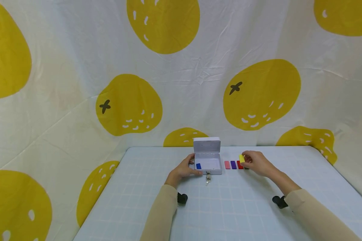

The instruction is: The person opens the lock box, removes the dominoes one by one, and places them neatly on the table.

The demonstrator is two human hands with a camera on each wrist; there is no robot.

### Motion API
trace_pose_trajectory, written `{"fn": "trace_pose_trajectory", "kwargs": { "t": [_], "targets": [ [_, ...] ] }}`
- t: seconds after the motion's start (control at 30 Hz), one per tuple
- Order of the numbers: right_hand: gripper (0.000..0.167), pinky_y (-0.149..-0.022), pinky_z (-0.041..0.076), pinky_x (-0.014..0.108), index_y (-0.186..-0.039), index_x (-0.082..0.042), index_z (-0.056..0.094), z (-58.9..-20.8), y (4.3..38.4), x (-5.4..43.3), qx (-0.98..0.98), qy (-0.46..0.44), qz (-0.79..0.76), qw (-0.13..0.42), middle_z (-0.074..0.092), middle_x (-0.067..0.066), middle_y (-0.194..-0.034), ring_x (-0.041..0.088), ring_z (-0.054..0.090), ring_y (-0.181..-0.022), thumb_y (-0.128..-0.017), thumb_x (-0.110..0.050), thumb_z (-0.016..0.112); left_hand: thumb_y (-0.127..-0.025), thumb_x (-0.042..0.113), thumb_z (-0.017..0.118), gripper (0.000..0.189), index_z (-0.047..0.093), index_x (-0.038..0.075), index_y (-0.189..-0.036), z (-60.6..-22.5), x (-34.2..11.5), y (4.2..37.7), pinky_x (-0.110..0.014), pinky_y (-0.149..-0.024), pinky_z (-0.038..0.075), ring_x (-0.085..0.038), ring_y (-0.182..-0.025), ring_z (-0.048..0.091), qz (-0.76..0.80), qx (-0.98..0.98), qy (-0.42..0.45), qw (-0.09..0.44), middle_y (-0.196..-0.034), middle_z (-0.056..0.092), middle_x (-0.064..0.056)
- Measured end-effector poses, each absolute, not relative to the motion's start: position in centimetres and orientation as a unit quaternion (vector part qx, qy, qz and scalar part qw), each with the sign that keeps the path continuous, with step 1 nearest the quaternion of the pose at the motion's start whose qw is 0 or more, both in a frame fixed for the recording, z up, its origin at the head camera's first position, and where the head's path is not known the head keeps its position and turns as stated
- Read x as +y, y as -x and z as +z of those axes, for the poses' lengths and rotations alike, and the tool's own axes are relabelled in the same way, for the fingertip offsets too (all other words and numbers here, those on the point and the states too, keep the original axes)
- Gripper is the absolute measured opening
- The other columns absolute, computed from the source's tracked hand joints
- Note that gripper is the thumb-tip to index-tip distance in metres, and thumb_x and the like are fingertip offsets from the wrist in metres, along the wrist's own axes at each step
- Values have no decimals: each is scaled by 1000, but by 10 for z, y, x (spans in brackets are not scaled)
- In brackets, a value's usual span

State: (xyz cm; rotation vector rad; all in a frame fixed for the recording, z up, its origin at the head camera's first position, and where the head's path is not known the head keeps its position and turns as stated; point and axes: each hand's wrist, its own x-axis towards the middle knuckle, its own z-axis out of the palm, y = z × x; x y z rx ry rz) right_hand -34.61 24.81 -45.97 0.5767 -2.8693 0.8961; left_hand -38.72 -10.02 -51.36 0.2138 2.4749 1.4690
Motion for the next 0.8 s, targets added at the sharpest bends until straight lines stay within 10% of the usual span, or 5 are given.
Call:
{"fn": "trace_pose_trajectory", "kwargs": {
  "t": [0.8],
  "targets": [
    [40, -84, 54, 45, -121, 11, 61, -478, 353, 292, -947, -163, 277, 26, 65, 12, -96, 26, 58, -88, -91, -9, 77, -73, 22, 95, 100, 39, 23, -156, -512, -102, 383, -52, -113, 35, -26, -122, 46, 525, 838, -87, 125, -135, 54, -3]
  ]
}}
